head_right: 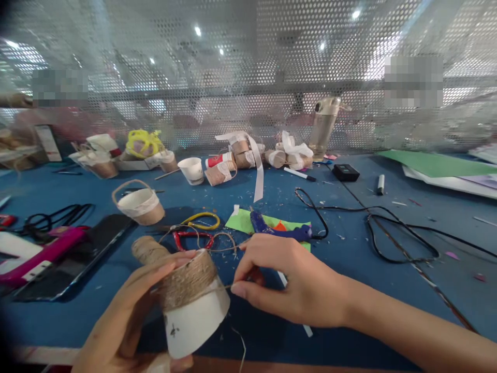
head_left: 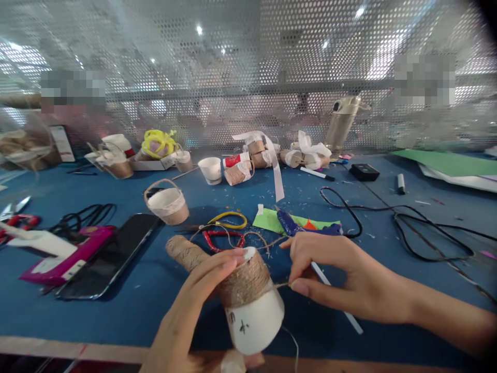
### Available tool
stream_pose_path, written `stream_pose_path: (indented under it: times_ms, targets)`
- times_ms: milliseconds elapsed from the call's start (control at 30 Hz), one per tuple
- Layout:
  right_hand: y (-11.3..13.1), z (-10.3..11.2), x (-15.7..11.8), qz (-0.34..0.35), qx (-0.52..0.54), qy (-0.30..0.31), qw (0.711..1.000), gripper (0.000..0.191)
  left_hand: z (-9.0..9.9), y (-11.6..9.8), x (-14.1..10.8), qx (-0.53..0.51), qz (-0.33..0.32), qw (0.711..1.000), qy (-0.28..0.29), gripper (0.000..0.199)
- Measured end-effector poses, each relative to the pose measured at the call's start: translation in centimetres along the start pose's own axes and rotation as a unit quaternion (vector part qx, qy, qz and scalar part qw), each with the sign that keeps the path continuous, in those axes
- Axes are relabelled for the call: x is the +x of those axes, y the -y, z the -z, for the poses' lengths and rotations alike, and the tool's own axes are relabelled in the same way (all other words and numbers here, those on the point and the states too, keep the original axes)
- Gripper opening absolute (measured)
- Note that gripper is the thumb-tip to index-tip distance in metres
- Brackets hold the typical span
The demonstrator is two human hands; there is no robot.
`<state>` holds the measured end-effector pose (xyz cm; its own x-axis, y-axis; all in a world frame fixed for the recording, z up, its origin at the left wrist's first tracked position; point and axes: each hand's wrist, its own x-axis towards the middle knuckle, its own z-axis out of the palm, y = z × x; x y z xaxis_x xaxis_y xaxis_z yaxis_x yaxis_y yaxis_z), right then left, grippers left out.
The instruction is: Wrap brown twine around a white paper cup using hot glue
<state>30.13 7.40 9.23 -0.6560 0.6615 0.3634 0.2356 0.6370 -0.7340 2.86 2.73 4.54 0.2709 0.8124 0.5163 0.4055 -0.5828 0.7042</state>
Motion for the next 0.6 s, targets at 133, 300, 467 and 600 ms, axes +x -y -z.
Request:
stream_pose_path:
  times_ms: [133,300,467,600]
  targets:
    - [0.0,-0.3,0.0,-0.010,0.092,-0.039,0.995,0.011,0.3,0.5,0.0,0.029,-0.019,0.999,0.036,0.079]
    - [-0.4,-1.1,0.1,-0.067,0.127,-0.078,0.987,0.012,0.2,0.3,0.0,0.030,-0.011,0.999,0.023,0.074]
    - [-0.6,-1.8,0.2,-0.083,0.120,-0.088,0.985,0.013,0.3,0.3,-0.1,0.027,-0.002,0.999,0.038,0.073]
    - [-0.6,-2.1,0.3,-0.086,0.094,-0.090,0.988,0.012,0.5,0.4,-0.3,0.023,-0.015,0.998,0.051,0.075]
